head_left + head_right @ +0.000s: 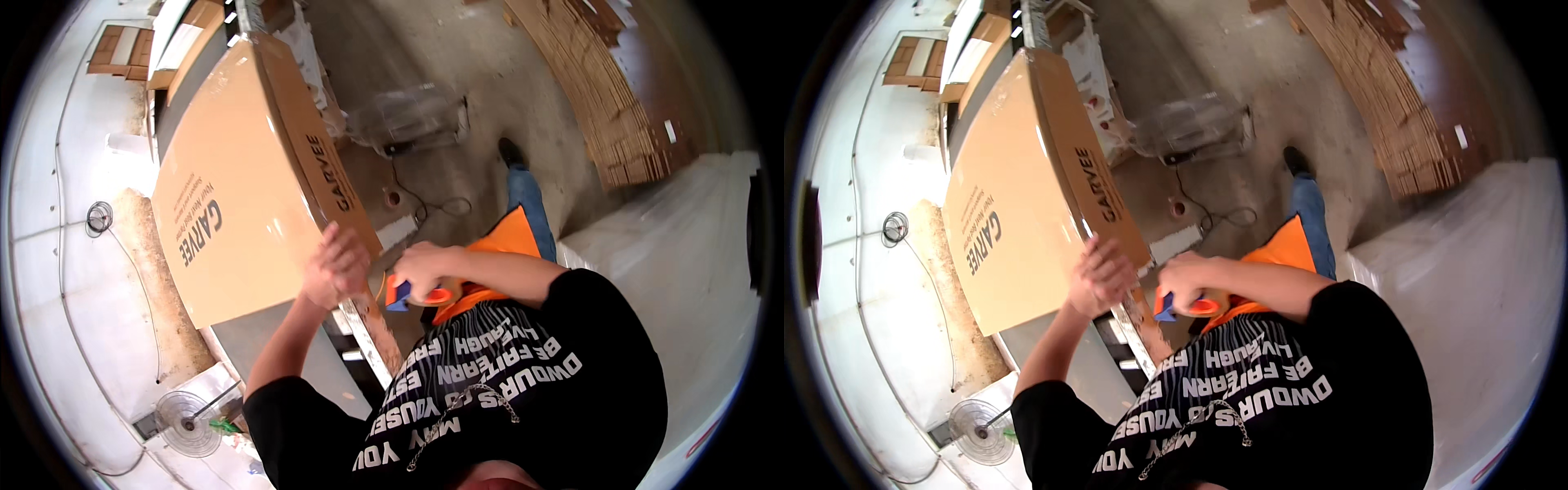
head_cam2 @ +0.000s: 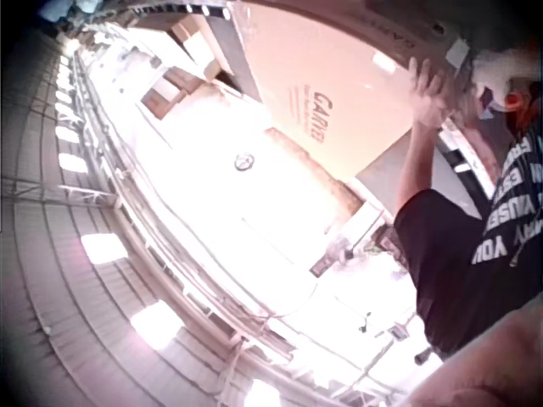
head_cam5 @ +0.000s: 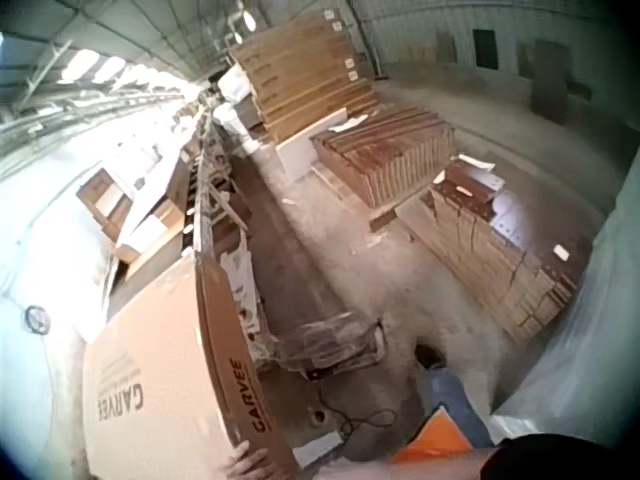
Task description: The person packs flat-packed furniture into boxes on a conveyor line. They use a tape dispenser to seal the bottom of a large cardboard box, insert a white foam or protective panel, and kemudian tape the top flaps of the box closed.
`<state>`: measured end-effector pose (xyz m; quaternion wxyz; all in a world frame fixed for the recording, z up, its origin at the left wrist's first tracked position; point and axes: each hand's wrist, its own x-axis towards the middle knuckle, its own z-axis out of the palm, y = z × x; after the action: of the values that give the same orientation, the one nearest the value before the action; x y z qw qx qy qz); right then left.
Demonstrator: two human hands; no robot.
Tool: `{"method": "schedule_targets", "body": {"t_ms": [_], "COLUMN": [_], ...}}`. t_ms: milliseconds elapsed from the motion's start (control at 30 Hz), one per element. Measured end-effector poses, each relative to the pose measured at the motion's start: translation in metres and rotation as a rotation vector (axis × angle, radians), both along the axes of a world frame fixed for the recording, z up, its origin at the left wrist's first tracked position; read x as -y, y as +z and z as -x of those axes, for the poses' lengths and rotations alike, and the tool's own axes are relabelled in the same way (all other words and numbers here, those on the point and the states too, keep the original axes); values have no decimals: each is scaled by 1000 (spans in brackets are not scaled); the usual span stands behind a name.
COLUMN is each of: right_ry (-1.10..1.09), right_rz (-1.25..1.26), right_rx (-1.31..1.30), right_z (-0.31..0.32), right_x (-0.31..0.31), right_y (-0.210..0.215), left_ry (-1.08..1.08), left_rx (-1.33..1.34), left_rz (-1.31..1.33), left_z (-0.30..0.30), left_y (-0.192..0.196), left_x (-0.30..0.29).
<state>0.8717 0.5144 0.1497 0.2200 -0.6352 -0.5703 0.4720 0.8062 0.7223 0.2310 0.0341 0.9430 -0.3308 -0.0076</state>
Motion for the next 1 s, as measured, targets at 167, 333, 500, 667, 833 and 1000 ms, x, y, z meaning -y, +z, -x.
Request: {"method": "schedule_targets", "body": {"t_ms": [167,333,500,667,833,1000], "right_ry": [-239,-489,-681,-576,-280,-31], "right_rz": [-127,-21,44,235,54,60], "right_rx": [16,-342,-901,-1110,-1105,-1125], "right_z": [-159,-324,-453,-574,-634,-637], "right_x": [58,48,-12,-89,-243,-399], "right_y": [-37,-67,-112,-107,-95,-46], "left_ry": [88,230,951,1542,1722,1735], "left_rx": [-355,-136,83,-425,8,53], "left_rz": [-38,-461,-548,-202,-126,-91], "left_z": [-45,-233,-456,-468,-471,-484], "left_y": [26,11,12,11,1,7], "left_x": [14,-16,-131,-161,-163,-157]}}
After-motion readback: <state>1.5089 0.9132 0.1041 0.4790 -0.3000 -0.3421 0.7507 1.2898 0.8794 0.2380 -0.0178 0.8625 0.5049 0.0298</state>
